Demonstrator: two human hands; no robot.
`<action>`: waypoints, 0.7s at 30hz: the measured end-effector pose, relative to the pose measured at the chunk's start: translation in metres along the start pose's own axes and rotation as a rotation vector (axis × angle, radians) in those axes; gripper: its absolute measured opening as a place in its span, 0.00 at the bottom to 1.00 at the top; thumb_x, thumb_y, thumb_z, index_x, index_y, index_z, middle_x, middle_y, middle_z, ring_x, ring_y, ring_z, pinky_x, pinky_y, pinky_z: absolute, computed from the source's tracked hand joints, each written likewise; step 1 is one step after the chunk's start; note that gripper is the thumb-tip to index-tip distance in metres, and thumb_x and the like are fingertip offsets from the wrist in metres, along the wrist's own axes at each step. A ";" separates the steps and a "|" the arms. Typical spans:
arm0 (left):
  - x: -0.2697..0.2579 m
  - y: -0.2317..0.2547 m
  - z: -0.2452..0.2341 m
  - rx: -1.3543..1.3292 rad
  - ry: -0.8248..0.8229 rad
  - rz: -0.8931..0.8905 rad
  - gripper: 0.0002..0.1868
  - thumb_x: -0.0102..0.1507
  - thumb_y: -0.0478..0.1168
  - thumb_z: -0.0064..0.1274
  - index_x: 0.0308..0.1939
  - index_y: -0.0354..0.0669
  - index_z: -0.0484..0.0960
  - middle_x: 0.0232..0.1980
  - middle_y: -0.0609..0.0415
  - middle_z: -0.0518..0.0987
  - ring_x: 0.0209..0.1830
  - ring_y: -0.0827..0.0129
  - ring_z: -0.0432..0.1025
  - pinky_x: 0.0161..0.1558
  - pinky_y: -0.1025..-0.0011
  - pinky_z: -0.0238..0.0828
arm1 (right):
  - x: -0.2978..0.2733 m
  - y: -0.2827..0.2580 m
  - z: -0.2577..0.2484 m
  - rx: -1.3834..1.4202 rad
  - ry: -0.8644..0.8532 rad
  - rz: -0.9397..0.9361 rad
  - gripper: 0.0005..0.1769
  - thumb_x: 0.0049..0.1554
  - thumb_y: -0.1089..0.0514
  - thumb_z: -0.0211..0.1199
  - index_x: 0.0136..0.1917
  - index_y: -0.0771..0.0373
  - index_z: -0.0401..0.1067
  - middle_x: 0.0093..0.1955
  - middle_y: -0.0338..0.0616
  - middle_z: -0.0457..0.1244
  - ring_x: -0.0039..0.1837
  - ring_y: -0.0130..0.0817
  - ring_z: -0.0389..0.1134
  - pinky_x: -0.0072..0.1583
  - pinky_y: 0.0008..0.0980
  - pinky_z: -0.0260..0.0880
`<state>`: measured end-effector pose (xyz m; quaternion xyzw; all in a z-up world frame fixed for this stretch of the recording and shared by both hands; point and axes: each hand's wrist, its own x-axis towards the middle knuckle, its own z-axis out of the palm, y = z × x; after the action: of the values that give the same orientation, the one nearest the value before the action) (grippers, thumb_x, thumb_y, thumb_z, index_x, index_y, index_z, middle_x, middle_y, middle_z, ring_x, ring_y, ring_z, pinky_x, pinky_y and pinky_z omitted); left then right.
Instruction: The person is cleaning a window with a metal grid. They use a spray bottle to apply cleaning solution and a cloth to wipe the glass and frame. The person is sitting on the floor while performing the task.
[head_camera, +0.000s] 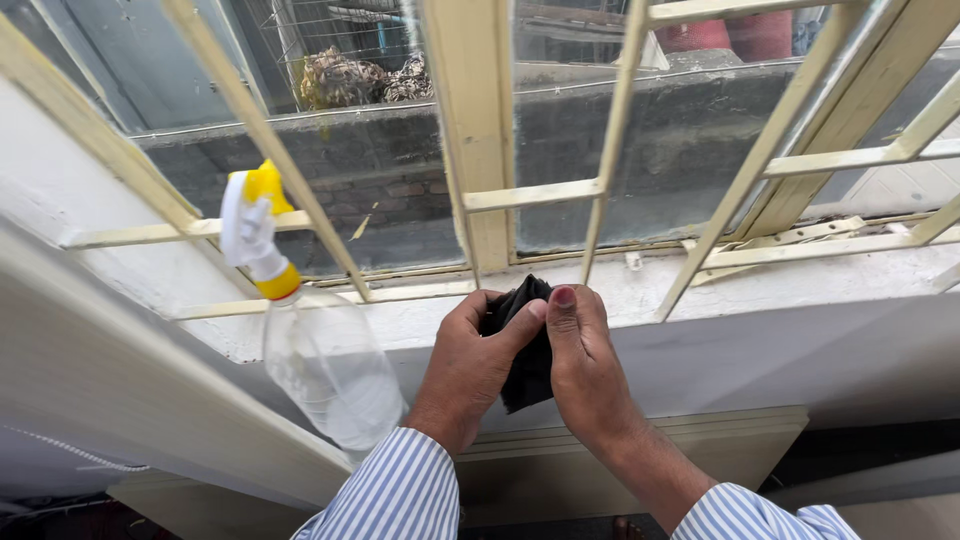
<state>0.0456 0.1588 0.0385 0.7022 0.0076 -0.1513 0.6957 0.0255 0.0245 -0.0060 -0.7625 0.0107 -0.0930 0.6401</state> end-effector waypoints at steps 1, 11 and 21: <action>-0.001 -0.002 -0.011 -0.002 0.000 0.012 0.24 0.60 0.54 0.61 0.48 0.38 0.80 0.39 0.52 0.83 0.37 0.72 0.79 0.38 0.71 0.82 | -0.001 -0.002 0.010 -0.043 0.019 -0.049 0.37 0.67 0.29 0.31 0.62 0.63 0.62 0.55 0.39 0.56 0.58 0.29 0.64 0.61 0.33 0.68; -0.044 -0.017 -0.112 -0.087 0.045 0.023 0.19 0.59 0.47 0.64 0.41 0.34 0.81 0.34 0.52 0.83 0.29 0.75 0.77 0.31 0.75 0.79 | 0.022 -0.055 0.111 0.036 -0.134 -0.200 0.31 0.62 0.37 0.56 0.63 0.66 0.67 0.56 0.49 0.67 0.59 0.36 0.69 0.62 0.36 0.70; -0.071 -0.015 -0.158 -0.092 0.172 0.030 0.18 0.59 0.47 0.61 0.39 0.32 0.84 0.29 0.52 0.83 0.24 0.73 0.76 0.26 0.75 0.75 | 0.058 -0.085 0.179 -0.200 -0.308 -0.317 0.35 0.61 0.37 0.59 0.66 0.69 0.66 0.55 0.55 0.68 0.58 0.41 0.71 0.59 0.40 0.73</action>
<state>0.0060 0.3284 0.0373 0.6800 0.0637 -0.0798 0.7261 0.1016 0.2063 0.0559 -0.8195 -0.1976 -0.0736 0.5328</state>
